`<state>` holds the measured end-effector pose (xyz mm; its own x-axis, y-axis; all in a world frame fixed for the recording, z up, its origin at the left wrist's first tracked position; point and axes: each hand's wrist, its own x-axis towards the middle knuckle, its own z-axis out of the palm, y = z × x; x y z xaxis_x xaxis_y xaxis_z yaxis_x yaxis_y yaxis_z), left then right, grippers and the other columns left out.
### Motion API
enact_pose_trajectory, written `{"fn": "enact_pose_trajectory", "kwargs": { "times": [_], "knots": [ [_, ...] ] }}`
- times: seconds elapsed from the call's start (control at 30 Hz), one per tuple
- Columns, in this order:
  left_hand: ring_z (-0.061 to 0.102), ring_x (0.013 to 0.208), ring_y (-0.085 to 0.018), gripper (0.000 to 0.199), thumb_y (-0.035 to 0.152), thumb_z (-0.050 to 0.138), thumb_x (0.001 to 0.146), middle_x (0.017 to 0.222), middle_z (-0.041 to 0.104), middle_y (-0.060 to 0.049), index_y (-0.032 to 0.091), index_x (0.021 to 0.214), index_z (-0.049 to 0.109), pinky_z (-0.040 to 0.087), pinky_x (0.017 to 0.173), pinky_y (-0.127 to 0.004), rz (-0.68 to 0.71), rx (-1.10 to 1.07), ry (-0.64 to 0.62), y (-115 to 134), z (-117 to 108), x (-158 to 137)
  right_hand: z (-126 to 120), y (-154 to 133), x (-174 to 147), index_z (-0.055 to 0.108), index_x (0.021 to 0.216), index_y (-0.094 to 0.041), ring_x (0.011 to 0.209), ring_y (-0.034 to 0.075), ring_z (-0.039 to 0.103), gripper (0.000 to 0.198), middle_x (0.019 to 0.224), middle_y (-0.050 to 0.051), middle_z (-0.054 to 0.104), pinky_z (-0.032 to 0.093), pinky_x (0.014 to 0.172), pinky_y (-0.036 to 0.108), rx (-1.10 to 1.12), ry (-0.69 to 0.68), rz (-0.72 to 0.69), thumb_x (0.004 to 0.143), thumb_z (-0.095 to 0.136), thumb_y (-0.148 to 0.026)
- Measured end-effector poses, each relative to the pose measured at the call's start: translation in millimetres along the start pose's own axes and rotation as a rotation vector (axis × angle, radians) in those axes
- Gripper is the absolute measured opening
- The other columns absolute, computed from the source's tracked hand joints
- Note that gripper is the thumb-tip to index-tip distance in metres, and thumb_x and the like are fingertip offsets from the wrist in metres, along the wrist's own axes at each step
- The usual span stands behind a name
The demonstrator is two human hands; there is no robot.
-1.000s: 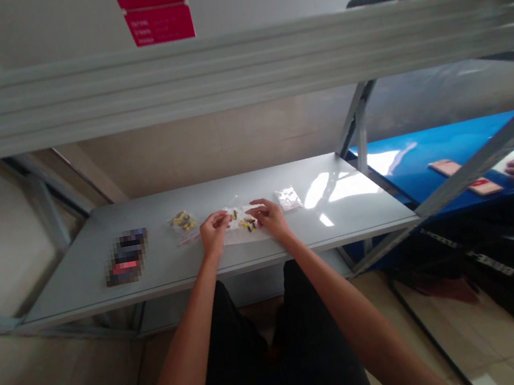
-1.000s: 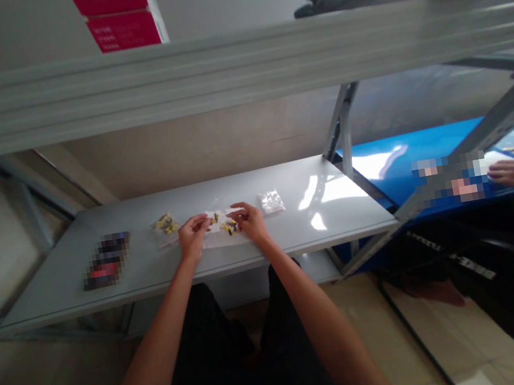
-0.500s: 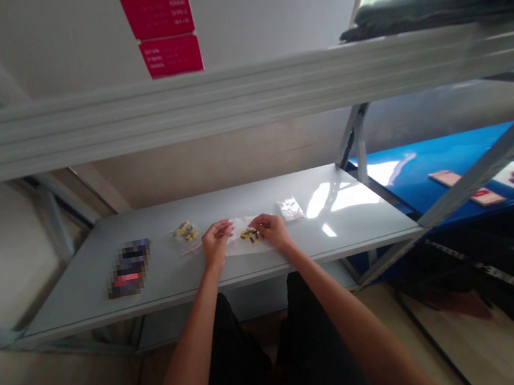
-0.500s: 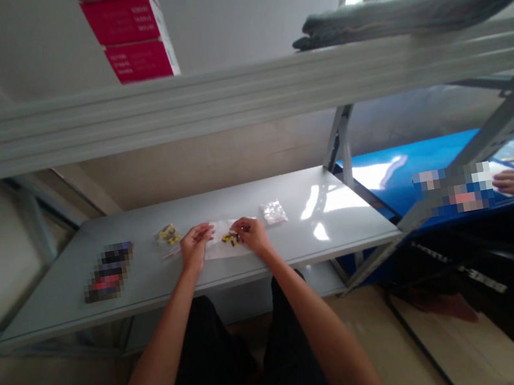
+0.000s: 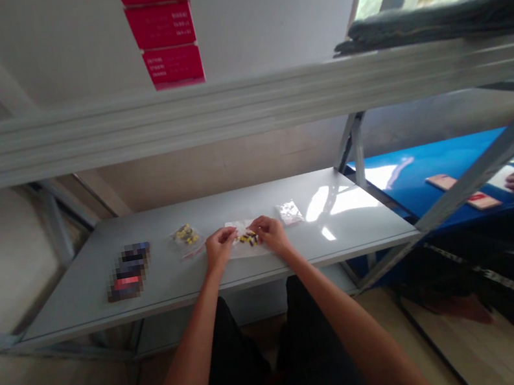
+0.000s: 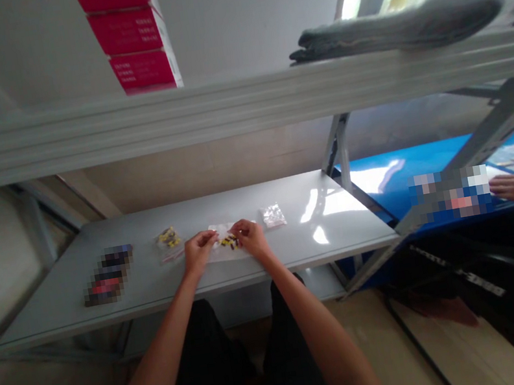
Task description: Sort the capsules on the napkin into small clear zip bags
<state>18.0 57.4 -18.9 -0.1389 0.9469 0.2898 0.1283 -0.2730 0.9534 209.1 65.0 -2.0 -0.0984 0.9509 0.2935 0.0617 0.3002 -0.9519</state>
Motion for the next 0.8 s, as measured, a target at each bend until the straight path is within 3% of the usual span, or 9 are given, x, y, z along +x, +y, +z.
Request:
{"fn": "enact_pose_trajectory", "kwargs": {
  "times": [0.17, 0.4, 0.57, 0.67, 0.8],
  "knots": [
    [0.072, 0.083, -0.021, 0.029, 0.040, 0.077, 0.076, 0.092, 0.078, -0.008, 0.016, 0.093, 0.077, 0.054, 0.080, -0.032, 0.028, 0.070, -0.028, -2.0, -0.4, 0.7, -0.7, 5.6, 1.4, 0.067, 0.083, -0.017, 0.054, 0.011, 0.055, 0.025, 0.077, 0.003, 0.068, 0.043, 0.051, 0.024, 0.043, 0.028, -0.045, 0.081, 0.068, -0.042],
    [0.071, 0.081, -0.021, 0.026, 0.038, 0.072, 0.080, 0.089, 0.077, -0.008, 0.016, 0.092, 0.075, 0.054, 0.076, -0.031, 0.065, 0.136, -0.043, 5.3, -0.1, -1.1, 0.6, 2.1, 0.2, 0.062, 0.082, -0.019, 0.053, 0.011, 0.051, 0.020, 0.075, 0.002, 0.068, 0.042, 0.052, 0.023, -0.005, 0.075, -0.109, 0.086, 0.062, -0.039],
    [0.070, 0.081, -0.020, 0.019, 0.031, 0.061, 0.089, 0.089, 0.076, -0.007, 0.017, 0.092, 0.073, 0.055, 0.077, -0.031, 0.217, 0.314, 0.024, 16.8, -2.3, -8.8, -9.6, -9.0, -5.0, 0.056, 0.099, -0.021, 0.052, 0.012, 0.050, 0.022, 0.072, 0.000, 0.070, 0.040, 0.053, 0.023, -0.072, 0.285, -0.121, 0.091, 0.056, -0.042],
    [0.069, 0.092, -0.021, 0.020, 0.021, 0.053, 0.092, 0.096, 0.074, -0.007, 0.020, 0.095, 0.073, 0.054, 0.087, -0.035, 0.407, 0.543, -0.163, 22.4, -22.6, -13.6, -33.2, -14.4, -7.8, 0.052, 0.114, -0.021, 0.052, 0.014, 0.051, 0.034, 0.073, 0.001, 0.073, 0.041, 0.055, 0.024, -0.126, 0.398, -0.077, 0.090, 0.057, -0.044],
    [0.063, 0.114, -0.027, 0.031, 0.012, 0.049, 0.089, 0.117, 0.069, -0.012, 0.019, 0.110, 0.071, 0.049, 0.105, -0.045, 0.459, 0.827, -0.020, 20.7, -69.2, -15.0, -69.1, -15.1, -9.0, 0.054, 0.115, -0.020, 0.060, 0.018, 0.062, 0.044, 0.076, 0.004, 0.075, 0.044, 0.063, 0.028, -0.258, 0.523, 0.022, 0.085, 0.062, -0.051]
  ]
}}
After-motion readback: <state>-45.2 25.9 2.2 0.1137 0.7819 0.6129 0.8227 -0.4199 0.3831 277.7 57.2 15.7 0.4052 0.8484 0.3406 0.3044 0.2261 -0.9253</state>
